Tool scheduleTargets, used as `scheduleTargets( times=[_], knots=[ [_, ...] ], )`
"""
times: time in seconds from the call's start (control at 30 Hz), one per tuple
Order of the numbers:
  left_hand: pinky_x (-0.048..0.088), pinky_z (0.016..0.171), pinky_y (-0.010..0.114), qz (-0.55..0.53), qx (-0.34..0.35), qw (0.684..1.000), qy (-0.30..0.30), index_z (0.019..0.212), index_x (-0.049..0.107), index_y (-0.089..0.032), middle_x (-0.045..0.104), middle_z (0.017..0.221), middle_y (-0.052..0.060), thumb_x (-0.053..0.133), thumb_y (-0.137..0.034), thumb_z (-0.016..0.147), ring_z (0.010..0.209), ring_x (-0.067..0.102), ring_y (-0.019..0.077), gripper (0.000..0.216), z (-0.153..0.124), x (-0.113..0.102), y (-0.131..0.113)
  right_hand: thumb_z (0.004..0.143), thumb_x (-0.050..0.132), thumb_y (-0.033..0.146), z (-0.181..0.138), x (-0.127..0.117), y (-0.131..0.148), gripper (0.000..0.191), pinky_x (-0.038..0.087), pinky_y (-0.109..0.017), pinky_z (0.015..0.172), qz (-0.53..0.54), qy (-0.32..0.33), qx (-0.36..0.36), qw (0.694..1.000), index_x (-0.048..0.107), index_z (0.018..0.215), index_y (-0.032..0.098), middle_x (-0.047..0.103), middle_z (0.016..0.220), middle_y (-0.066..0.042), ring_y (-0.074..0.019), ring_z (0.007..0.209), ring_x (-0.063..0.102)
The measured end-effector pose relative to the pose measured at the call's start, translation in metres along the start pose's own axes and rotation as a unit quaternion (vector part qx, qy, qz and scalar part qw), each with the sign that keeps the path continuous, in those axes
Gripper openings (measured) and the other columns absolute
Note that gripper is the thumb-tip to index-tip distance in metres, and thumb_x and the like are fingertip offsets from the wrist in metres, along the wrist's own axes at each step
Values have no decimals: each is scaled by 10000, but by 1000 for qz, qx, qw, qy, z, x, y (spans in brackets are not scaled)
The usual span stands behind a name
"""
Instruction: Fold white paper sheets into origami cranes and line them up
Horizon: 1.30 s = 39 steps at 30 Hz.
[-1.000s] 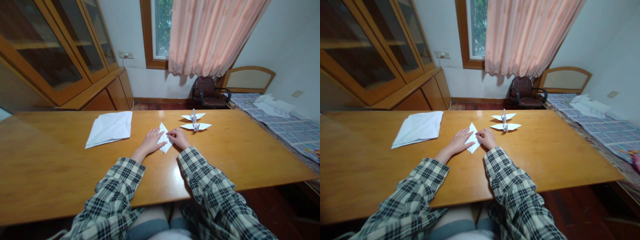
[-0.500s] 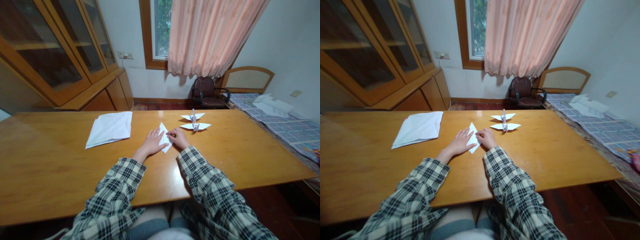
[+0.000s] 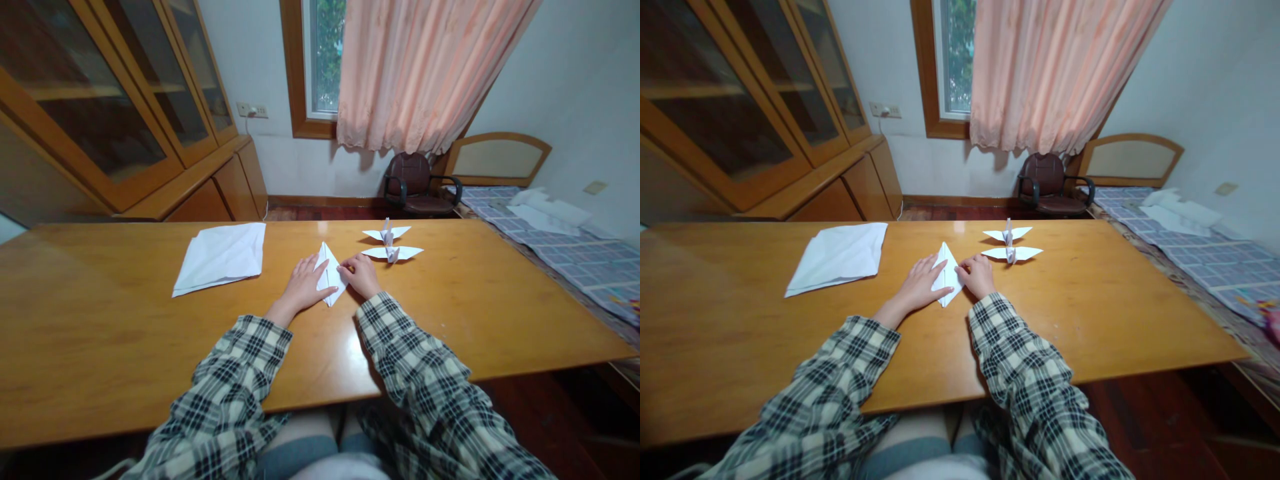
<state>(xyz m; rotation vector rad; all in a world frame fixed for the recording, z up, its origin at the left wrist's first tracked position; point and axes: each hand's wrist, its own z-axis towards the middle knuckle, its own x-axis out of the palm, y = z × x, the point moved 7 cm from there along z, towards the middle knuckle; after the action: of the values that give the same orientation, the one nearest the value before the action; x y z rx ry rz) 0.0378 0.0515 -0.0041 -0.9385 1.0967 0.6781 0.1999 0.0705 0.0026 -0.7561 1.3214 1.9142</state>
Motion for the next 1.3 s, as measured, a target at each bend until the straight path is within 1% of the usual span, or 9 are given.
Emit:
scheduleTargets(
  times=[0.27,0.5,0.73,0.83,0.93,1.03,1.17,1.23,1.3],
  knots=[
    [180,1168,500,17,9,1000,-10,1444,408,-236,334,1536,125,555,-651,797,1417,266,345,782,0,-4,-4,831,652,338,0,1,8,147,371,-312,770,36,19,0,999,652,823,191,616,813,-41,-191,821,517],
    [234,1137,506,19,16,999,-32,1440,420,-226,383,1495,144,600,-605,794,1363,327,354,769,-1,-11,-7,798,633,298,1,5,6,107,385,-275,652,160,8,15,987,619,792,192,613,712,3,-148,674,527],
    [276,1111,492,19,31,997,-72,1440,417,-210,401,1471,151,595,-588,811,1333,354,343,755,-1,-20,-12,752,623,347,0,6,6,160,432,-279,627,298,-15,49,953,605,783,191,603,689,3,-152,650,544],
    [280,1109,488,32,33,994,-101,1434,428,-215,394,1477,150,601,-559,821,1336,347,345,724,-1,-25,-13,732,639,381,1,4,5,199,444,-284,619,334,-36,62,940,595,778,193,597,692,-3,-157,652,550],
    [272,1114,485,44,34,989,-139,1408,468,-231,394,1480,141,597,-497,846,1338,343,345,636,-1,-32,-16,725,646,391,1,-3,2,217,452,-286,618,357,-81,71,928,581,793,195,585,698,0,-156,653,546],
    [285,1109,483,37,42,987,-151,1390,490,-232,402,1479,136,565,-476,873,1338,352,338,577,-2,-33,-24,733,643,384,1,-10,1,219,453,-287,618,365,-121,77,920,573,820,196,571,704,7,-149,641,532],
    [295,1110,500,-4,53,988,-144,1426,437,-232,344,1521,137,569,-543,850,1371,327,350,668,-2,-27,-31,742,650,386,0,-15,7,230,462,-293,634,395,-138,65,906,566,850,201,573,728,5,-155,667,541],
    [297,1115,505,-31,57,988,-136,1464,367,-215,310,1538,153,601,-564,818,1381,322,352,771,-2,-23,-32,741,668,390,-1,-14,14,246,469,-294,648,415,-129,50,899,571,870,205,571,744,5,-157,688,546],
    [300,1122,504,-59,65,988,-128,1493,291,-199,295,1543,168,641,-535,794,1389,323,344,850,-2,-19,-31,742,685,394,-2,-13,20,265,480,-297,668,432,-113,36,894,578,900,210,571,762,5,-156,704,550]
  ],
)
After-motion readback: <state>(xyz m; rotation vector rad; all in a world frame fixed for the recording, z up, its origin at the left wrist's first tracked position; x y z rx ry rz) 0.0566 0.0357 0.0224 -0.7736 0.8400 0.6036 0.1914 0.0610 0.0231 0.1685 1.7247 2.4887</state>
